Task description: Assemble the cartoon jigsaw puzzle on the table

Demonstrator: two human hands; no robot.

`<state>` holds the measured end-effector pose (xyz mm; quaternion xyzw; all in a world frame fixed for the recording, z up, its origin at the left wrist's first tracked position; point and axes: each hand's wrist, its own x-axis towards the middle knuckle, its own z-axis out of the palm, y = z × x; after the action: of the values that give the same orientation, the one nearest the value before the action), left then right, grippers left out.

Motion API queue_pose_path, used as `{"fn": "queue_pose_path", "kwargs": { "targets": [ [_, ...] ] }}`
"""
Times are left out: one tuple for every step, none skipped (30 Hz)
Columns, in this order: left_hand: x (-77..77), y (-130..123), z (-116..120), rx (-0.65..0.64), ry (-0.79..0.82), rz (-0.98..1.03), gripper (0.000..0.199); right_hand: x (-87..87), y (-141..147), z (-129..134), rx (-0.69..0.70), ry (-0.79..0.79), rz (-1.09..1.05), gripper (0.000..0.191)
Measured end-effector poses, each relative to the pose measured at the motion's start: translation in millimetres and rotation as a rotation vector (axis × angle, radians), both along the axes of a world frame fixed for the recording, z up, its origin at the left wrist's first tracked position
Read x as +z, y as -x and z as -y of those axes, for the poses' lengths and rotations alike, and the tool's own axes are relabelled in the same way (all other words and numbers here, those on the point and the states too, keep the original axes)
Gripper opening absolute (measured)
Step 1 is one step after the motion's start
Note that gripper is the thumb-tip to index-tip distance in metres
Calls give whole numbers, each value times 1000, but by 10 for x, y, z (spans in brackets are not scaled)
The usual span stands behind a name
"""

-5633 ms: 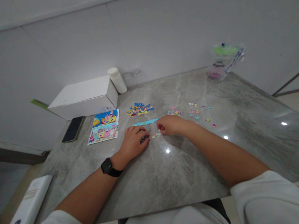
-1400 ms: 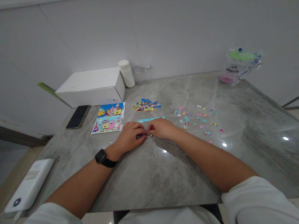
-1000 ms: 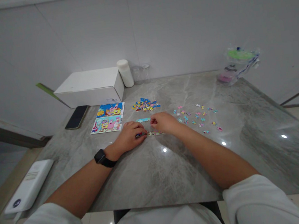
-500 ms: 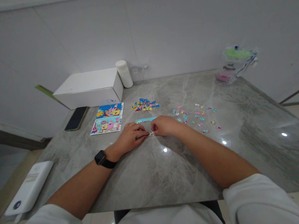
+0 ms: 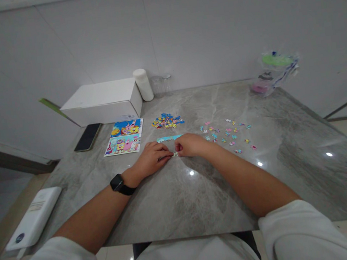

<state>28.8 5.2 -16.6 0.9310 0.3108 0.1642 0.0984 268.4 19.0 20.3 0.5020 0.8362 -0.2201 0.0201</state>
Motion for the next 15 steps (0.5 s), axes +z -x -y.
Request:
{"fn": "queue_pose_path", "kwargs": {
  "targets": [
    [-1,-4,3,0,5,-1,22,6,-11,-10,-1,5,-3,17],
    [-1,-7,5,0,9,-2,21,18,-28,-24,-10,6,-6,18],
    [-1,-7,7,2,12,-1,20,37,-55,-42,-24,-1,-8,18],
    [-2,-2,5,8,14,2,19,63,-92,-63,-43,-19,-10,18],
    [-1,11,-3,20,14,13,18,95,-139,-87,-64,-44,-10,19],
    [-1,34,-20,38,12,31,18,131,-195,-112,-85,-73,-7,18],
    [0,68,-45,64,9,58,18,168,-257,-136,-105,-101,-3,18],
    [2,113,-80,99,5,94,18,203,-323,-159,-124,-125,4,17],
    [5,167,-122,136,3,131,18,234,-389,-180,-143,-143,13,18],
    [9,228,-167,179,3,174,19,256,-452,-197,-160,-156,26,18],
    [13,291,-212,213,0,210,21,269,-507,-211,-168,-164,42,20],
    [19,351,-253,239,-2,222,23,272,-552,-221,-167,-169,59,21],
    [23,404,-286,253,-1,218,25,265,-585,-228,-157,-168,80,24],
    [27,446,-308,257,-2,205,29,249,-605,-229,-141,-161,102,28],
    [29,475,-320,253,0,185,33,229,-613,-227,-126,-153,124,33]
  ]
}}
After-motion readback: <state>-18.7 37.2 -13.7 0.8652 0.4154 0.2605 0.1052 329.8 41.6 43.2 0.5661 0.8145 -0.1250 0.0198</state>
